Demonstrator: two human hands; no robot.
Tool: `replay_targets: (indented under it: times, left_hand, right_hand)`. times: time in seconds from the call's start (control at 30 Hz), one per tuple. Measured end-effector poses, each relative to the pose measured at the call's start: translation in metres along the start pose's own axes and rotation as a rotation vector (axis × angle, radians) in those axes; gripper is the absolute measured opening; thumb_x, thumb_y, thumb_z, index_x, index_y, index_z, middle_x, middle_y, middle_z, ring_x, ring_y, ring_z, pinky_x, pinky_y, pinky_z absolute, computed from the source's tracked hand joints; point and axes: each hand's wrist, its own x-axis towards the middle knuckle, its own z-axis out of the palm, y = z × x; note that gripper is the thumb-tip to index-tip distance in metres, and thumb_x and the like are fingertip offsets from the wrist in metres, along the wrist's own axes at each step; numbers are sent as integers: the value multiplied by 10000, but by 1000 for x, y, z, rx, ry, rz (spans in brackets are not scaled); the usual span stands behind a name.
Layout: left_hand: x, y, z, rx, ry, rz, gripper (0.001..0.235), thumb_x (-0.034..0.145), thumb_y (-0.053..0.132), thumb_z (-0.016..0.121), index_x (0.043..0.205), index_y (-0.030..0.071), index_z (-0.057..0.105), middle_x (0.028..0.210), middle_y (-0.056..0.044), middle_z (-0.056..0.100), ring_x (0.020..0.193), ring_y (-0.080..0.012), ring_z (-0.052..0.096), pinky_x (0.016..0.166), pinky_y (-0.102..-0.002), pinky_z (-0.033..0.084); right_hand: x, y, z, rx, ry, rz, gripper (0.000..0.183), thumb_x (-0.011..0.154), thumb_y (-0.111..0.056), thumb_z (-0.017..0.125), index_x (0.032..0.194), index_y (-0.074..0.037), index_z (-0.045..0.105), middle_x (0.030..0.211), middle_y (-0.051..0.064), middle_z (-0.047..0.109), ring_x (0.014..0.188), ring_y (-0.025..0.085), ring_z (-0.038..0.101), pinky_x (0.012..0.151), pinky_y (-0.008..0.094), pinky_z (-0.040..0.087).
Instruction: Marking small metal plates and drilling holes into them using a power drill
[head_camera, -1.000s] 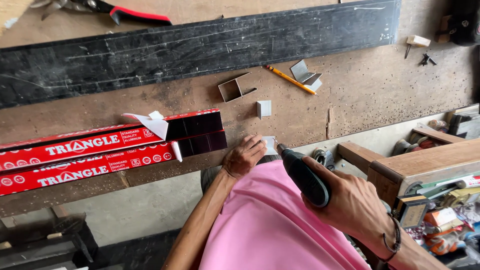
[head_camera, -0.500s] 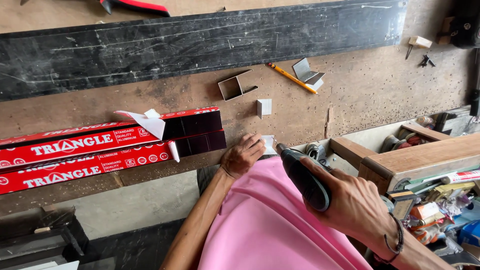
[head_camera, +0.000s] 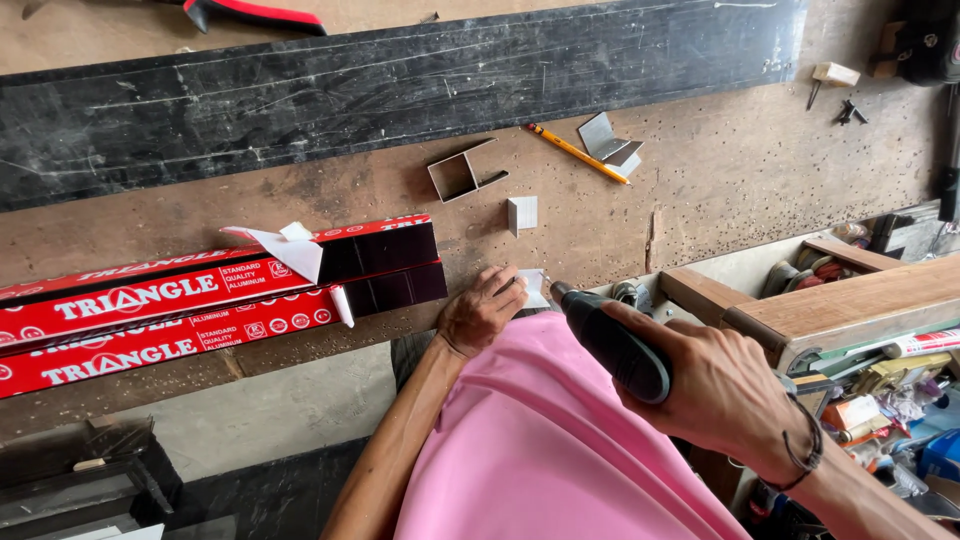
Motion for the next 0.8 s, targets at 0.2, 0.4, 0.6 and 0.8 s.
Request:
replay_targets:
  times: [0.2, 0.4, 0.6, 0.8]
  left_hand:
    - [-2, 0, 3, 28, -2, -12, 210, 1018, -64, 491, 1033, -13, 694, 1121, -109, 673, 1145, -321, 626, 1028, -441, 512]
    - [-3, -1, 6, 7, -10, -13, 209, 1038, -45, 479, 1028, -12, 685, 1115, -102, 667, 1163, -314, 618, 1050, -445, 493]
    - [-2, 0, 4, 24, -22, -13, 174, 1024, -49, 525, 1005, -4, 693, 1113, -103, 691, 1166, -318, 623, 1052, -436, 488]
    - [3, 1, 3, 25, 2, 8, 165, 1022, -42, 536, 993, -10, 695, 1098, -117, 691, 1141, -314, 628, 1046, -446, 492]
  right_hand:
    - [-2, 1, 5, -56, -51, -7, 919, 698, -538, 713, 1546, -534, 359, 990, -38, 747, 803, 390, 734, 565, 548, 524]
    - [-4, 2, 15, -151, -37, -76, 857, 757, -549, 654, 1559, -493, 355, 893, 4, 678, 750, 369, 726, 579, 551, 540]
    - [-6, 6, 22, -250, 35, -187, 768, 817, -527, 615, 1546, -485, 378, 830, 54, 626, 756, 345, 715, 547, 523, 538]
    - [-7, 10, 22, -219, 39, -197, 773, 796, -473, 624, 1537, -494, 406, 860, 70, 623, 792, 342, 697, 599, 508, 542]
